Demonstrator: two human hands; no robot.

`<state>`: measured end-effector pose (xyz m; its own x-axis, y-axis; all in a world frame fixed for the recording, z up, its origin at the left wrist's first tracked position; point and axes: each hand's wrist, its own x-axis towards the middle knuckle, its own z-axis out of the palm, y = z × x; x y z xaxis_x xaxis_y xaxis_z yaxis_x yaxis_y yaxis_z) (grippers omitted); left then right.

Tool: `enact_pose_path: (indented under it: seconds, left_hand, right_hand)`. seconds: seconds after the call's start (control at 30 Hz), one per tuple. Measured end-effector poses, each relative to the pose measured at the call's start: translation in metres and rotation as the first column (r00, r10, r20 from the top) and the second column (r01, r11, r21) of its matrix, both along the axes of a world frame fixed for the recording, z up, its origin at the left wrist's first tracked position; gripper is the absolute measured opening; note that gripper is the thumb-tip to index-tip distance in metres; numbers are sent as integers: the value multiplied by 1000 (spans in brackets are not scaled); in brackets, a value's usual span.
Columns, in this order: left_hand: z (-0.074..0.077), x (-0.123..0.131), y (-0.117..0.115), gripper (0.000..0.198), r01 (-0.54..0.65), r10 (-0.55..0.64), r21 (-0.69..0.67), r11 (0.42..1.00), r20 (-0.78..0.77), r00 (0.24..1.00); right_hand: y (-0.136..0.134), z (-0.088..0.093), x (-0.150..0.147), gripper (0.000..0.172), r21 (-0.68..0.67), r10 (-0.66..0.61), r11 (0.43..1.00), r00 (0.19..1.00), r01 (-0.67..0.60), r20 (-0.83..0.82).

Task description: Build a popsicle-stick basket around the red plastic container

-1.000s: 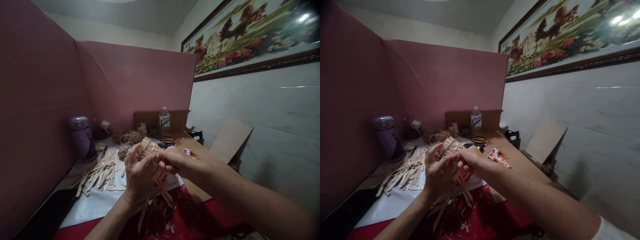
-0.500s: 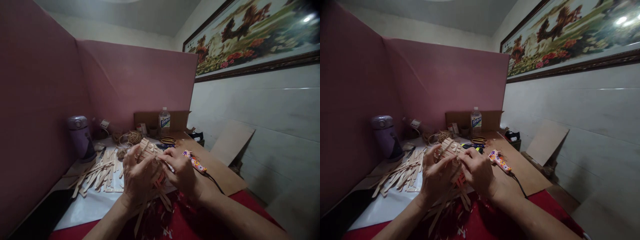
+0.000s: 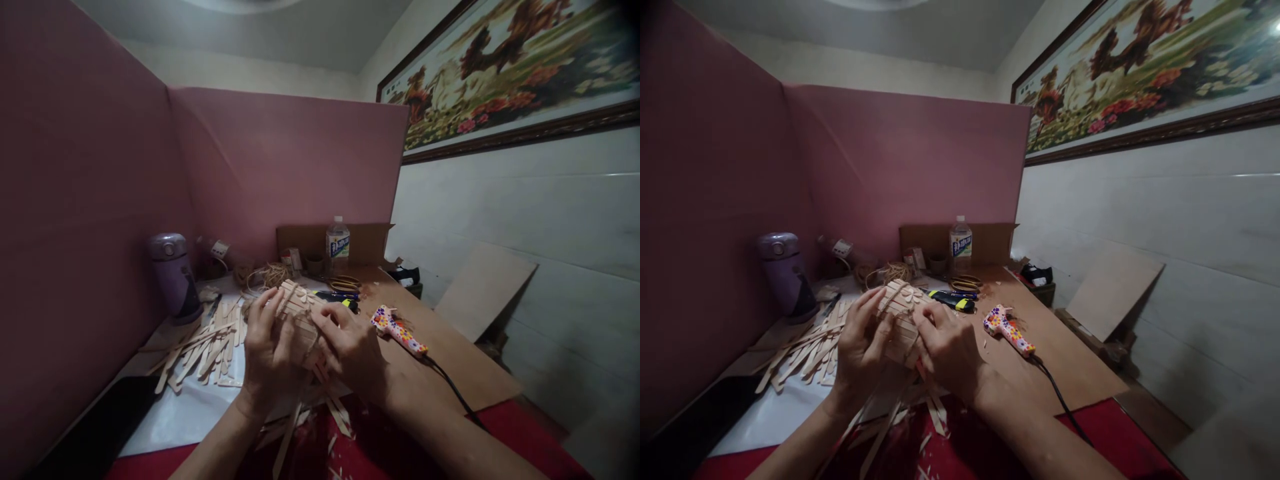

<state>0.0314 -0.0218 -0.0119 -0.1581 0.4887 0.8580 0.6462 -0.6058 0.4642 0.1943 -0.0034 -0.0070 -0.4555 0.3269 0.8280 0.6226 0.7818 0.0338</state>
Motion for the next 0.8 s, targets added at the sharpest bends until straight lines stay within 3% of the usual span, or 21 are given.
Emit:
enact_pose_path:
  seconds: [0.17,0.53,0.8]
  left_hand:
    - [8,-7,3,28,-26,32,-46,999,124,992]
    - [22,-22,4,25,99,-28,-258,961,262,965]
    - [25,-16,0,44,216,-101,-337,917,328,939]
  right_hand:
    - [0,2,-10,18,-2,25,1000,999,-24,33]
    - [-1,-12,-18,30,240,1,971,1000,-5,16]
    - [-2,-12,-19,28,278,-23,961,1000,16,20]
